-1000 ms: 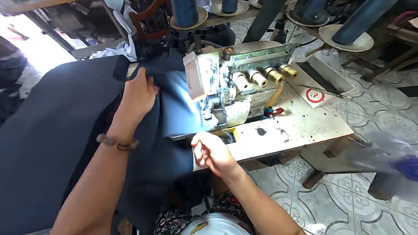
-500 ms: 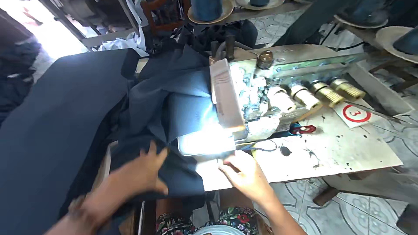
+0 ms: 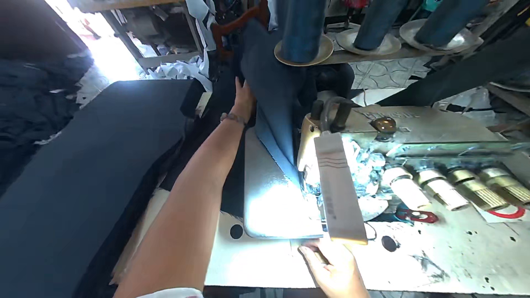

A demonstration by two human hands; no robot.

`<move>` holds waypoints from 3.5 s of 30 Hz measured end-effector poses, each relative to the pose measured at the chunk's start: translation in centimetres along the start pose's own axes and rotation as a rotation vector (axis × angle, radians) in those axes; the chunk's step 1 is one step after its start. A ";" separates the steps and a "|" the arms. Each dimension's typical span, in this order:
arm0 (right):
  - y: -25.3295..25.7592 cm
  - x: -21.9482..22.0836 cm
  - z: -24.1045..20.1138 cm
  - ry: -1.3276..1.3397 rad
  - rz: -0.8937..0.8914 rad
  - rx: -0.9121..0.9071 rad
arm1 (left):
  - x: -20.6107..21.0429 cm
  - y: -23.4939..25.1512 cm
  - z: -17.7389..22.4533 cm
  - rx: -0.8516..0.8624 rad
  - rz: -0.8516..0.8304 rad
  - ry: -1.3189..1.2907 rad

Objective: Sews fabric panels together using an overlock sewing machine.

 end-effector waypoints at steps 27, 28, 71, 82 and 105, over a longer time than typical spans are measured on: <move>-0.4 0.4 -0.3 -0.118 -0.069 -0.090 | -6.6 -36.8 -17.4 -0.496 0.238 -0.256; -0.4 0.4 -0.4 -0.120 -0.067 -0.091 | -6.8 -36.8 -17.6 -0.513 0.229 -0.272; -5.4 3.8 -7.6 1.028 -0.311 0.550 | -5.0 -37.7 7.0 0.502 0.084 -0.817; -5.7 3.7 -7.2 1.030 -0.317 0.502 | -5.0 -37.9 7.5 0.510 0.039 -0.728; -6.8 -5.6 -7.9 0.667 0.217 0.350 | -6.2 -38.0 2.9 0.849 -0.131 -0.286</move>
Point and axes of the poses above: each hand's wrist, its own y-axis towards the middle knuckle, its own x-axis out of the palm, z = x × y, the point moved 3 cm from there along y, towards the middle knuckle, and after that the axes turned 5 degrees about y, right-handed, at the moved point
